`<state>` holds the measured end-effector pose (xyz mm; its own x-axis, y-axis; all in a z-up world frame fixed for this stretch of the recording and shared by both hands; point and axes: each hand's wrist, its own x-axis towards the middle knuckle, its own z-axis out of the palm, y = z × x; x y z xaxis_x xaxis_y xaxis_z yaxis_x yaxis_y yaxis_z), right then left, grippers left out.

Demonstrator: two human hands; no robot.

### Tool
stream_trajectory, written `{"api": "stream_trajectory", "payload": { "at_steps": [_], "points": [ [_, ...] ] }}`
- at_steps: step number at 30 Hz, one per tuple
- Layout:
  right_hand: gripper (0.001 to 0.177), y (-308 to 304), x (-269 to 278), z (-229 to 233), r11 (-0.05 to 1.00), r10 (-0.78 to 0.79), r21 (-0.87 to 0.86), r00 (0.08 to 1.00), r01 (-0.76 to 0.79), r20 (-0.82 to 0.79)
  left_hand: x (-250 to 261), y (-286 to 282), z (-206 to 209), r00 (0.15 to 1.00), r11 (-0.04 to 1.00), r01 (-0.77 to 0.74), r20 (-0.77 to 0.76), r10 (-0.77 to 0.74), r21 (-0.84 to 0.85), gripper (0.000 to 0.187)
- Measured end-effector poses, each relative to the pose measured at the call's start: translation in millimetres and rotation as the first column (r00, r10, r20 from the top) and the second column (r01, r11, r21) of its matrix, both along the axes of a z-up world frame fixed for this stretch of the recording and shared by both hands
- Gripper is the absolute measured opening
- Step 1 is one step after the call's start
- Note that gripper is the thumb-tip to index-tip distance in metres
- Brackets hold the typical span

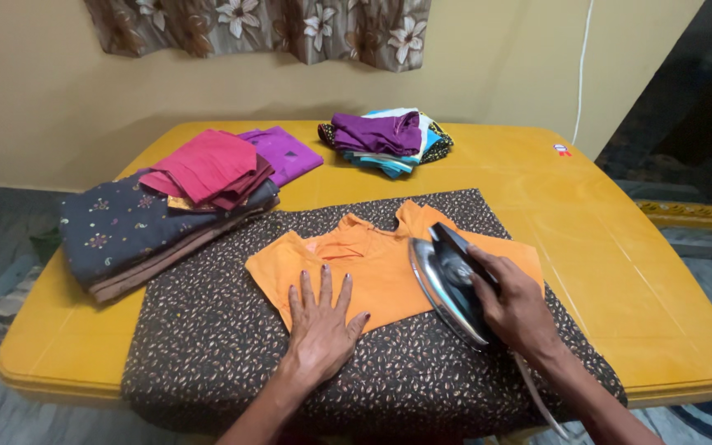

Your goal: The person irons a light-colored garment, then a purple garment, and finally an orange garment on a yellow table. Each item is smoothed, ironed, and folded before being placed in a stack.

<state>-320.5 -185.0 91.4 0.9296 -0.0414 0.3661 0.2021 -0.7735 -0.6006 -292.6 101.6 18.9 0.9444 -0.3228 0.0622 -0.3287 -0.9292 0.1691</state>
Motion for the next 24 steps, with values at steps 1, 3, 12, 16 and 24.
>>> {"api": "stream_trajectory", "payload": {
  "at_steps": [1, 3, 12, 16, 24],
  "points": [
    [0.045, -1.8, -0.3, 0.7, 1.000, -0.019, -0.016, 1.000, 0.020, 0.016, 0.8, 0.0, 0.5, 1.000, 1.000, -0.003, -0.010, 0.003, 0.002, 0.076],
    [0.045, -4.6, 4.0, 0.2, 1.000, -0.016, -0.026, 0.998, 0.017, 0.064, 0.2, -2.4, -0.6, 0.999, 1.000, -0.011, -0.035, 0.011, 0.003, 0.075],
    [0.040, -1.4, 94.9, -14.5, 0.997, 0.000, -0.080, 0.980, 0.016, 0.198, 0.4, -3.3, 2.4, 1.000, 1.000, -0.020, -0.021, 0.020, 0.010, 0.073],
    [0.040, -3.8, 118.5, -20.6, 0.994, 0.010, -0.106, 0.968, 0.017, 0.249, -1.6, -2.8, 4.0, 0.999, 0.999, -0.030, -0.028, 0.031, 0.035, 0.073],
    [0.043, -21.3, 57.0, 0.5, 0.999, -0.054, 0.003, 0.998, 0.053, 0.032, -1.3, -2.1, 6.3, 0.999, 0.999, -0.028, -0.035, 0.029, 0.023, 0.073]
  ]
}}
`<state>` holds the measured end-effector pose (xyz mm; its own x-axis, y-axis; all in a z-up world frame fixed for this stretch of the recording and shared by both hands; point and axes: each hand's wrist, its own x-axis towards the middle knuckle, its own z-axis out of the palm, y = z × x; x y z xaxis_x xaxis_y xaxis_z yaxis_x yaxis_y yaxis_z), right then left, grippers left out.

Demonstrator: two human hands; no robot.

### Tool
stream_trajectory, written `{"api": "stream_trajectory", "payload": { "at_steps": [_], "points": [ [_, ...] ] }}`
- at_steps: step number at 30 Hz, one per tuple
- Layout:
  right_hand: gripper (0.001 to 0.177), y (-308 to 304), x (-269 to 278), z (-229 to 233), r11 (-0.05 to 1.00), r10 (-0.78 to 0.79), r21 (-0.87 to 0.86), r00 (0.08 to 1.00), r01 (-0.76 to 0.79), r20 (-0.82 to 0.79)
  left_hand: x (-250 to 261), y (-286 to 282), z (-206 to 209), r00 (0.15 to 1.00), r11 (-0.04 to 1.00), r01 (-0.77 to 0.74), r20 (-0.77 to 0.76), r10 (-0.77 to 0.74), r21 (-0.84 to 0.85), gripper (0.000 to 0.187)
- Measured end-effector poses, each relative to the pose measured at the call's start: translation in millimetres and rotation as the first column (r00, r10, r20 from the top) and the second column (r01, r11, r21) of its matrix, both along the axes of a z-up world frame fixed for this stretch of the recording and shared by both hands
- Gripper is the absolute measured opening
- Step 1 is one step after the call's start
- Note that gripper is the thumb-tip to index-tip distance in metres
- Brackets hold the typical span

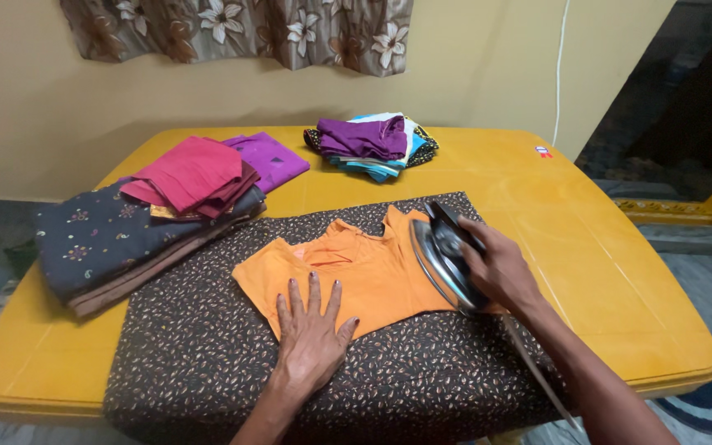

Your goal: The person irons a light-colored garment, then a purple garment, and finally an orange garment on a yellow table. Each item is smoothed, ironed, and folded before being placed in a stack.

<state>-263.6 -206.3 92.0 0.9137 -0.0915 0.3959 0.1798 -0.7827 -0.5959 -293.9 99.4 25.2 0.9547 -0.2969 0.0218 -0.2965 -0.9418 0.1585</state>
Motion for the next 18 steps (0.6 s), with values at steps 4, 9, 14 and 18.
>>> {"api": "stream_trajectory", "payload": {
  "at_steps": [4, 9, 14, 18],
  "points": [
    [0.045, -16.3, -52.2, 7.7, 0.994, -0.105, -0.030, 0.987, 0.102, -0.121, -0.5, 0.8, -1.4, 1.000, 1.000, 0.005, -0.003, -0.005, -0.011, 0.073],
    [0.041, -31.2, -59.9, 6.3, 0.992, -0.077, -0.090, 0.992, 0.086, 0.097, 0.1, 1.2, -1.2, 1.000, 1.000, 0.006, 0.016, -0.006, -0.005, 0.072],
    [0.039, -48.6, -17.8, -0.8, 0.983, -0.113, -0.129, 0.984, 0.131, 0.138, 0.0, 1.6, -4.3, 0.998, 1.000, 0.008, 0.062, -0.007, -0.011, 0.074],
    [0.039, -55.3, 13.9, -2.2, 0.987, -0.072, -0.127, 0.972, 0.102, 0.223, -0.1, 2.0, -6.7, 0.993, 0.999, 0.020, 0.114, -0.016, -0.028, 0.074]
  ]
}}
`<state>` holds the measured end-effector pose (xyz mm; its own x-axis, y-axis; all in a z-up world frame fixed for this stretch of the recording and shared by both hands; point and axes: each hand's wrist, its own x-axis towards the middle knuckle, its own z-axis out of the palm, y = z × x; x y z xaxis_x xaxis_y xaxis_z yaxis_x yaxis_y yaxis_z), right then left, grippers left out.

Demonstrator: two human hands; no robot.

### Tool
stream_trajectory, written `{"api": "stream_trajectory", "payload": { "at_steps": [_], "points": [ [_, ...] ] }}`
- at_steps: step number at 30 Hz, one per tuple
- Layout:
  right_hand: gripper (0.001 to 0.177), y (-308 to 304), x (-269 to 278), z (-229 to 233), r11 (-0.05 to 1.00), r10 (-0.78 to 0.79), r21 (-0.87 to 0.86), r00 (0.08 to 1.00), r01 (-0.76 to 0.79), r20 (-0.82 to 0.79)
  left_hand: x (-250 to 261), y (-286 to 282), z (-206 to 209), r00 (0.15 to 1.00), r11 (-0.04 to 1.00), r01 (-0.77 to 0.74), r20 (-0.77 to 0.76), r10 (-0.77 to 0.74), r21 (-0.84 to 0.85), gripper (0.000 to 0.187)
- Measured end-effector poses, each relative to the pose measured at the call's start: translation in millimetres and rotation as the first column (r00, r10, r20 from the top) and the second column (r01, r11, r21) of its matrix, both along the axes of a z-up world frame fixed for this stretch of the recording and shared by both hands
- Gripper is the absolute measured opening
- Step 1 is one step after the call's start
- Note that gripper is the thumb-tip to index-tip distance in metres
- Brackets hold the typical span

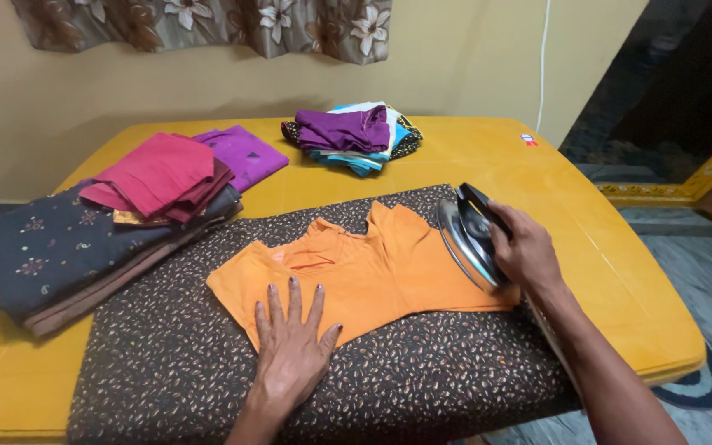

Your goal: The person irons a light-colored garment, then a purple garment, and finally an orange garment on a yellow table. Each item is smoothed, ironed, and folded before being placed in a stack.

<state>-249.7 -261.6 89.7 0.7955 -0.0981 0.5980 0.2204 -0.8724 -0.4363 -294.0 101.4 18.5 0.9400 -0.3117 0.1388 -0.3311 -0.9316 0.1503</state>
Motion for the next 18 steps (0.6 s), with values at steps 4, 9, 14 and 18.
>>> {"api": "stream_trajectory", "payload": {
  "at_steps": [4, 9, 14, 18],
  "points": [
    [0.039, -3.4, 1.7, 8.2, 0.989, -0.061, 0.123, 0.981, 0.084, -0.182, 1.4, 0.0, 0.1, 1.000, 1.000, 0.000, -0.028, 0.000, -0.014, 0.075],
    [0.042, 0.6, -46.0, 13.1, 0.986, -0.041, 0.148, 0.977, 0.073, -0.209, 0.3, 1.6, -0.3, 0.998, 1.000, -0.005, -0.064, 0.005, 0.005, 0.071],
    [0.043, 7.7, -118.2, 1.1, 0.991, -0.033, 0.128, 0.994, 0.046, -0.101, 1.8, 0.6, -4.6, 1.000, 1.000, 0.004, -0.022, -0.005, -0.020, 0.075],
    [0.042, 2.0, -116.7, 1.7, 0.989, -0.101, 0.100, 0.987, 0.113, -0.124, 1.9, 2.2, -9.7, 1.000, 0.999, 0.013, 0.023, -0.012, -0.030, 0.073]
  ]
}}
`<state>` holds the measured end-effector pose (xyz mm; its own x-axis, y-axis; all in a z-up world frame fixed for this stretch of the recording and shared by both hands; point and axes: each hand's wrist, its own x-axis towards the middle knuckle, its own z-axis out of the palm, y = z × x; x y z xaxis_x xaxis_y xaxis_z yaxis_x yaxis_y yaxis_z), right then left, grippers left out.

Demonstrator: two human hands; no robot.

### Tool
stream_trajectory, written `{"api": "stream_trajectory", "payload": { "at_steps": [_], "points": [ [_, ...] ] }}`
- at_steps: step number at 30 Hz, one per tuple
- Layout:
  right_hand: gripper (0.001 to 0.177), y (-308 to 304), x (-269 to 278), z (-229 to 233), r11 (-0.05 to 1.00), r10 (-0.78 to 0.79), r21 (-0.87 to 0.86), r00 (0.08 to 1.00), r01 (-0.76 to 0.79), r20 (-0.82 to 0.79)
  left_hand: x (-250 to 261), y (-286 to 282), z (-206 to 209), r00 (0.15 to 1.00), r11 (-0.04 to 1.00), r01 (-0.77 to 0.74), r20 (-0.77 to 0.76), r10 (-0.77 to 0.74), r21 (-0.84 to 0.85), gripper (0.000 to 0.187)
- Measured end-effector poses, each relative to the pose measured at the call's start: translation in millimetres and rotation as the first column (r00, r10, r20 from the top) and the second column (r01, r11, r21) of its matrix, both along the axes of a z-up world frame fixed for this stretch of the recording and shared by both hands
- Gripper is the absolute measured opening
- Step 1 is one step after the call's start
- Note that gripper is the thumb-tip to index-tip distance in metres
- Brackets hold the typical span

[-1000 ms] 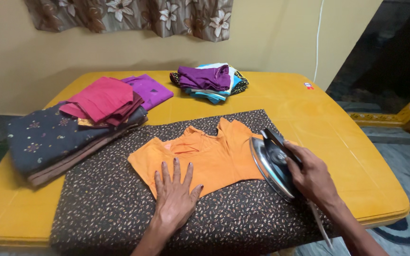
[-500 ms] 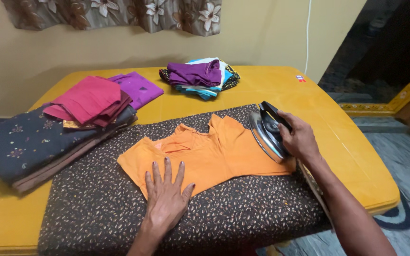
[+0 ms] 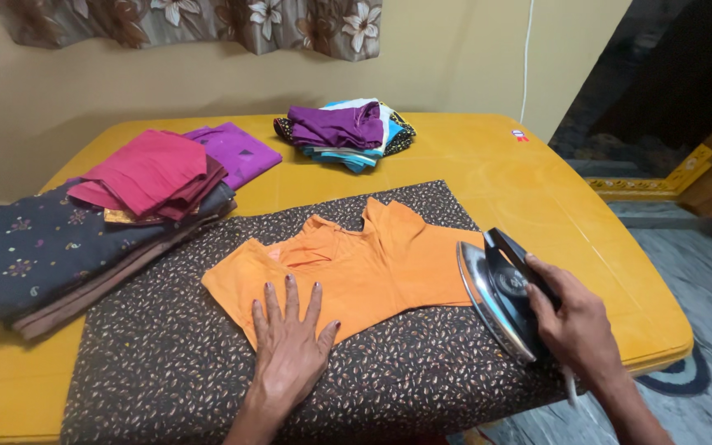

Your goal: The person irons a light-colored garment, then a purple garment, and finally an orange garment on a yellow table. Each item is smoothed, ironed, and folded before being placed in a stack.

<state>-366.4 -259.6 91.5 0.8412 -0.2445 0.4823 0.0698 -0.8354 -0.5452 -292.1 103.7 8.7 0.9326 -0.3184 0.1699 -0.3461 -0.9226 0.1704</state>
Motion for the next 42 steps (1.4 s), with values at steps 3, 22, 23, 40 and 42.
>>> {"api": "stream_trajectory", "payload": {
  "at_steps": [3, 22, 23, 40, 42],
  "points": [
    [0.042, -8.0, 27.6, -0.5, 1.000, -0.019, 0.008, 1.000, 0.019, -0.011, 1.7, -0.6, -3.0, 0.999, 1.000, -0.002, 0.045, 0.002, 0.003, 0.073],
    [0.046, 10.1, 33.3, -5.8, 0.966, 0.221, 0.140, 0.975, -0.215, -0.028, -1.8, -1.2, 2.5, 1.000, 1.000, -0.007, -0.022, 0.007, -0.010, 0.069],
    [0.045, 15.8, 28.7, -5.5, 0.957, 0.262, 0.134, 0.965, -0.256, -0.031, -1.6, -1.5, 2.1, 1.000, 1.000, -0.006, -0.028, 0.006, -0.011, 0.069],
    [0.037, 58.0, 170.5, -21.2, 0.916, 0.395, -0.169, 0.893, -0.364, 0.215, -1.0, -1.3, -7.3, 0.995, 0.996, 0.023, 0.103, -0.014, -0.081, 0.068],
    [0.037, 59.9, 168.1, -21.3, 0.918, 0.395, -0.126, 0.895, -0.376, 0.208, -2.1, -0.7, -6.3, 0.993, 0.995, 0.031, 0.118, -0.020, -0.095, 0.068]
  ]
}}
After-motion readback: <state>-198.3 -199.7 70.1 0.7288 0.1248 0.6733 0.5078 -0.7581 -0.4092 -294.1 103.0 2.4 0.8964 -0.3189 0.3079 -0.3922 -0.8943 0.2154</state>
